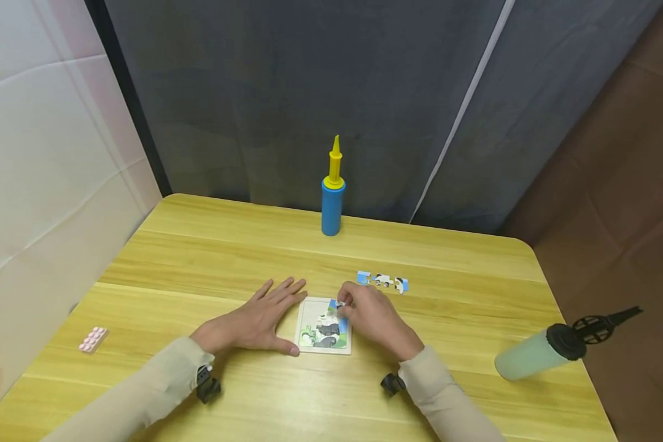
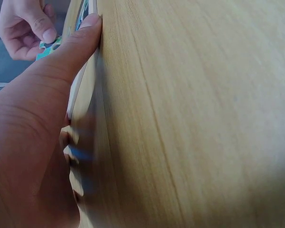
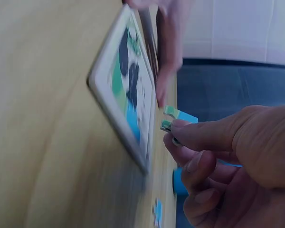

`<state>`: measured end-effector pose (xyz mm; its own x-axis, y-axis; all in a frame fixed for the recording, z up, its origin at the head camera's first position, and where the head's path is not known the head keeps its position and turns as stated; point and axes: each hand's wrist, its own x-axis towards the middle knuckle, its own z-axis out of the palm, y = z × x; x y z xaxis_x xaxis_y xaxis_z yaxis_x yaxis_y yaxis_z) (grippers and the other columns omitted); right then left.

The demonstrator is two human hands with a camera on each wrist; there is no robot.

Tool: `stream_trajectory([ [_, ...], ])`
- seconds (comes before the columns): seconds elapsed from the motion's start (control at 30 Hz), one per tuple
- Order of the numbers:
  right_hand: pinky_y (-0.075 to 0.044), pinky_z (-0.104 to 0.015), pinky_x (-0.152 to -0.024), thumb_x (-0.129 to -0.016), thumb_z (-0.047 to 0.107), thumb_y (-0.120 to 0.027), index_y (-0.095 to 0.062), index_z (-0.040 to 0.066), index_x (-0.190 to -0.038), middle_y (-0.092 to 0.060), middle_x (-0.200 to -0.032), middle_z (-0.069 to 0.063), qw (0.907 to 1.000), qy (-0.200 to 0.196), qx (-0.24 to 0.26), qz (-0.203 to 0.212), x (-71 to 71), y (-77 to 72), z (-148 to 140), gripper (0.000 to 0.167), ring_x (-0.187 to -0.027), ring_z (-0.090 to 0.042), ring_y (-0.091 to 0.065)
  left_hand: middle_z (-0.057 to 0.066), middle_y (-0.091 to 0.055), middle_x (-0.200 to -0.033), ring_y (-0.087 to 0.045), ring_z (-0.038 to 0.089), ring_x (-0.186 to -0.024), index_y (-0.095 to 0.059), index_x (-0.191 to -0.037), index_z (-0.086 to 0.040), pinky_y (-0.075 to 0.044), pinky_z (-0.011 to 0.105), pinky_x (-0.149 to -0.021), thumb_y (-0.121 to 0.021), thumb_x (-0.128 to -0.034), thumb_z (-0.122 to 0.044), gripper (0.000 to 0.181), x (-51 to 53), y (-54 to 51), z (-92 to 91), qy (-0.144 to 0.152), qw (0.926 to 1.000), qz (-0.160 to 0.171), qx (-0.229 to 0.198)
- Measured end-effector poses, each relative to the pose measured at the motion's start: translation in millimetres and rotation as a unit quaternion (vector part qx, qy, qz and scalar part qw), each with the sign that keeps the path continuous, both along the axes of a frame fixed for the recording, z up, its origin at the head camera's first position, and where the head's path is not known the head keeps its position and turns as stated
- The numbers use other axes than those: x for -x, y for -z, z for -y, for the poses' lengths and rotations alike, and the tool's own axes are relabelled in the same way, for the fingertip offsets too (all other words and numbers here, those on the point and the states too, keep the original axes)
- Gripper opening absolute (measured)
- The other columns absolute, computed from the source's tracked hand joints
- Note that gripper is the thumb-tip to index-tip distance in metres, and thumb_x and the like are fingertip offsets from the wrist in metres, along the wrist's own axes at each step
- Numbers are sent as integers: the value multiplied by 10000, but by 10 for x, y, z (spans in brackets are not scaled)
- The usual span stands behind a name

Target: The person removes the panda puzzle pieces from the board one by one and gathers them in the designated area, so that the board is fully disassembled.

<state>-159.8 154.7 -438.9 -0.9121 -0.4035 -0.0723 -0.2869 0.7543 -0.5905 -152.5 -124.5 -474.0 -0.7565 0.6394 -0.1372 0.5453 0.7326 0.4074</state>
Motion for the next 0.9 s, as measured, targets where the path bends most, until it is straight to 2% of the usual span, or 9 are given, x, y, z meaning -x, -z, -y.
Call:
stream_trajectory([
  [0.13,-467,-280,-704,-1011,163,-739,-731,194,-1035,-771,-1012,5,9993,214,-193,-232,56,11,-162,40,-768,-110,-568,106,-142,-1816,-104,360,-1696,-284,-1691,-87,-72,657,-1359,-751,-834,-757,1183,1,5,0,13,10000,-2,-4],
  [0.4,-422,-302,-696,-1038,146,-697,-733,141,-1017,-775,-1036,-35,9980,322,-434,-337,163,-1,-405,42,-745,-146,-524,109,-146,-1814,-109,366,-1694,-290,-1689,-85,-77,661,-1357,-753,-831,-757,1184,2,5,-1,29,10000,-44,-4],
  [0.63,-436,-296,-692,-1037,127,-694,-738,134,-1006,-751,-979,-34,9983,300,-487,-86,248,41,-500,54,-771,-155,-543,111,-146,-1814,-106,368,-1694,-287,-1690,-84,-77,663,-1356,-746,-833,-761,1185,3,16,9,41,10000,-54,-31],
  [0.9,-520,-344,-784,-1023,117,-711,-754,113,-1010,-733,-991,-47,9980,289,-559,27,338,118,-490,45,-862,-168,-619,112,-146,-1814,-109,374,-1692,-285,-1691,-86,-73,668,-1355,-751,-834,-755,1182,-2,9,13,40,9999,-52,-83],
])
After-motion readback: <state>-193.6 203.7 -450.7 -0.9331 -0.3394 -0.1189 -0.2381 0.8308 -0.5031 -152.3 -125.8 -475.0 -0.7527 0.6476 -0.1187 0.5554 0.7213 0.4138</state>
